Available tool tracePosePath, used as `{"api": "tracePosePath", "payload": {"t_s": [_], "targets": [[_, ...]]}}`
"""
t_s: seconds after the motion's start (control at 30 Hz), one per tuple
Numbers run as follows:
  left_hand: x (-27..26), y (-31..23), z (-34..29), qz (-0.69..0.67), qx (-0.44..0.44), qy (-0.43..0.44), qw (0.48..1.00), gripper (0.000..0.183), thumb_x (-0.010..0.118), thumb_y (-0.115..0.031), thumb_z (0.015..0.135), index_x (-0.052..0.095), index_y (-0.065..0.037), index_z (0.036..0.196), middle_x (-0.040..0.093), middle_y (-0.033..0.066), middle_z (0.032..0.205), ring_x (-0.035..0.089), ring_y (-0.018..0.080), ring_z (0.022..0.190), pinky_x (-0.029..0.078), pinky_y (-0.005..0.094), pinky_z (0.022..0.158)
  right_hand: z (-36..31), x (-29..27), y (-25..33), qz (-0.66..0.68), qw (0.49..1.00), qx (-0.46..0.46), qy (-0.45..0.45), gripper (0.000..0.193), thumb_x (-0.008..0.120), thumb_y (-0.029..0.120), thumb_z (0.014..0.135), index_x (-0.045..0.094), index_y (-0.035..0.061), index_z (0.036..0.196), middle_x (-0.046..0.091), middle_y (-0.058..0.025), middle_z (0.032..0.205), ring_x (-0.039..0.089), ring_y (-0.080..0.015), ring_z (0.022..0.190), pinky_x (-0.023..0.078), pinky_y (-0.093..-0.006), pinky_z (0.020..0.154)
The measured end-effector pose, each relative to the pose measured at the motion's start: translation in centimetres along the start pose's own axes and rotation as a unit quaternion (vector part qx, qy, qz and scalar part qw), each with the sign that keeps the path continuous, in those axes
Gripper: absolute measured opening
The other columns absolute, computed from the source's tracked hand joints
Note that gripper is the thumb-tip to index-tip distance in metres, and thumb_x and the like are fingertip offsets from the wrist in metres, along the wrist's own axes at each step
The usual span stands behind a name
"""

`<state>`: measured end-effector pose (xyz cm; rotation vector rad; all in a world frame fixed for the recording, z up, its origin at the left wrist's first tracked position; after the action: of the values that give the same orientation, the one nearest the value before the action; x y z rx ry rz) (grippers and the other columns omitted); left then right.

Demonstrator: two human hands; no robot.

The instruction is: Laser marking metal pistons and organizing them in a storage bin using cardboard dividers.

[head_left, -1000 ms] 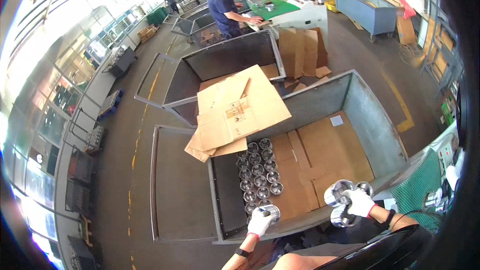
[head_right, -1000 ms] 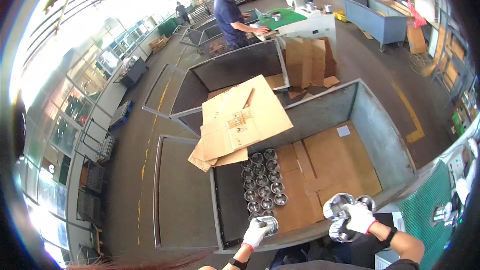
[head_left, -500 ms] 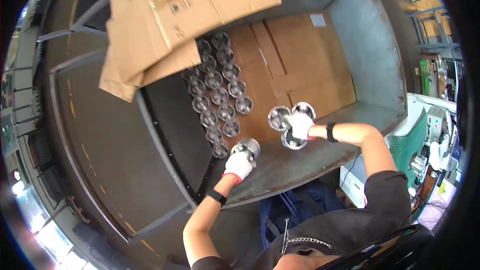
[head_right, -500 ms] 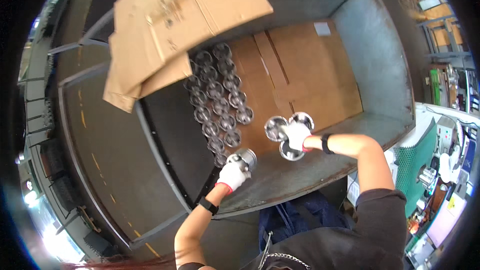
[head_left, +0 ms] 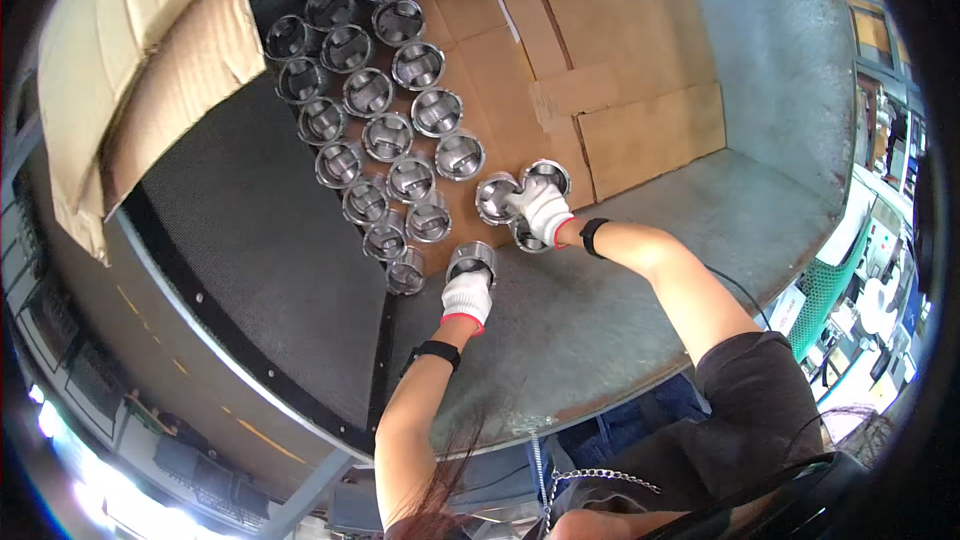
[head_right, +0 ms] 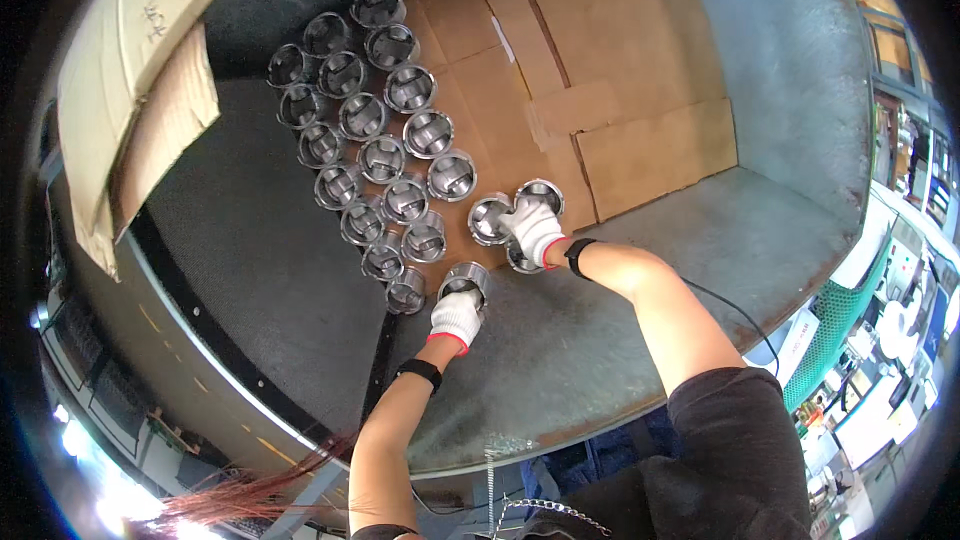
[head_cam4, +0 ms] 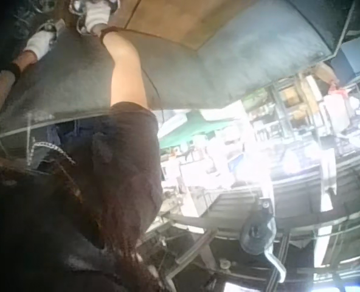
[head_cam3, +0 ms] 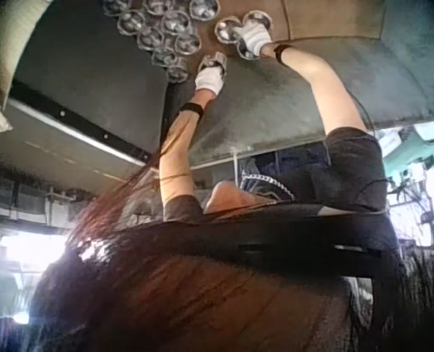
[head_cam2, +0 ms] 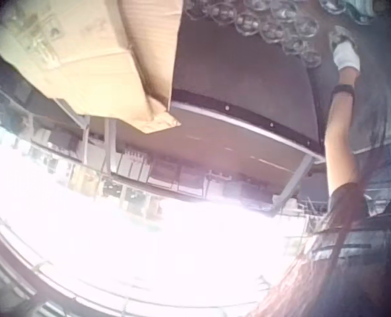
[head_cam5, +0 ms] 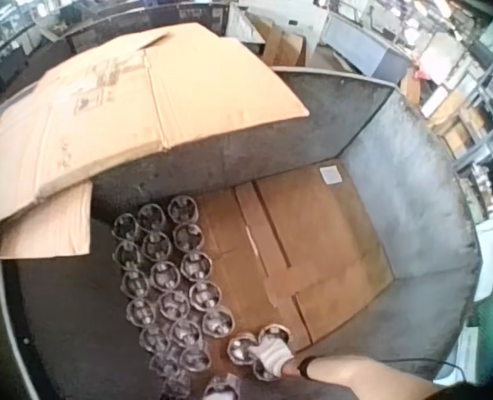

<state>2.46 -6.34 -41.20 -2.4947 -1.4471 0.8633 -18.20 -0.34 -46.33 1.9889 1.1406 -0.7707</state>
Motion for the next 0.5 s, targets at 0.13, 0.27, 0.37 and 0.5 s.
{"api": "tracePosePath", "payload": {"t_s": [0.13,0.27,0.37,0.5], "targets": [[3.6,3.0,2.9,0.019,-0.018,-0.01,1.0,0.02,0.061,-0.019,0.082,0.068,-0.012,0.1,0.068,0.0193,0.095,0.067,0.0357,0.09,0.054,0.0445,0.08,1.1,2.3,1.6,0.033,0.998,0.044,-0.039,0.023,0.052,0.017,0.087,0.065,0.022,0.104,0.059,-0.0187,0.094,0.061,-0.035,0.09,0.051,-0.0465,0.072],[5.5,5.7,5.8,-0.038,-0.112,-0.023,0.993,0.029,0.052,-0.025,0.088,0.067,-0.011,0.109,0.066,0.0185,0.109,0.064,0.0364,0.101,0.05,0.0426,0.089,1.9,4.8,3.2,0.107,0.98,0.136,-0.093,0.024,0.051,0.015,0.088,0.063,0.023,0.107,0.059,-0.0188,0.093,0.061,-0.0355,0.087,0.051,-0.0466,0.07],[5.9,6.4,7.1,-0.066,-0.136,-0.031,0.988,0.035,0.047,-0.03,0.091,0.064,-0.01,0.114,0.065,0.0169,0.113,0.063,0.0363,0.1,0.05,0.0435,0.088,2.0,5.6,4.4,0.119,0.974,0.171,-0.084,0.023,0.054,0.017,0.087,0.064,0.0216,0.107,0.059,-0.0204,0.093,0.062,-0.0369,0.088,0.051,-0.0462,0.071],[6.9,8.0,7.9,-0.037,-0.088,-0.099,0.99,0.027,0.045,-0.024,0.092,0.064,-0.009,0.103,0.067,0.0181,0.093,0.065,0.0383,0.083,0.052,0.0498,0.075,1.6,6.3,6.1,0.12,0.974,0.166,-0.092,0.028,0.057,0.011,0.083,0.064,0.0205,0.109,0.059,-0.0216,0.096,0.061,-0.0392,0.088,0.051,-0.046,0.073]]}}
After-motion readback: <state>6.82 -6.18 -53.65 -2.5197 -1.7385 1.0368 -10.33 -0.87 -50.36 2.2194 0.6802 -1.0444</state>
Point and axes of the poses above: each hand's wrist, its own z-axis towards the middle knuckle, its own x-axis out of the palm, y = z × x, the point moved 2 cm from there along z, towards the middle knuckle
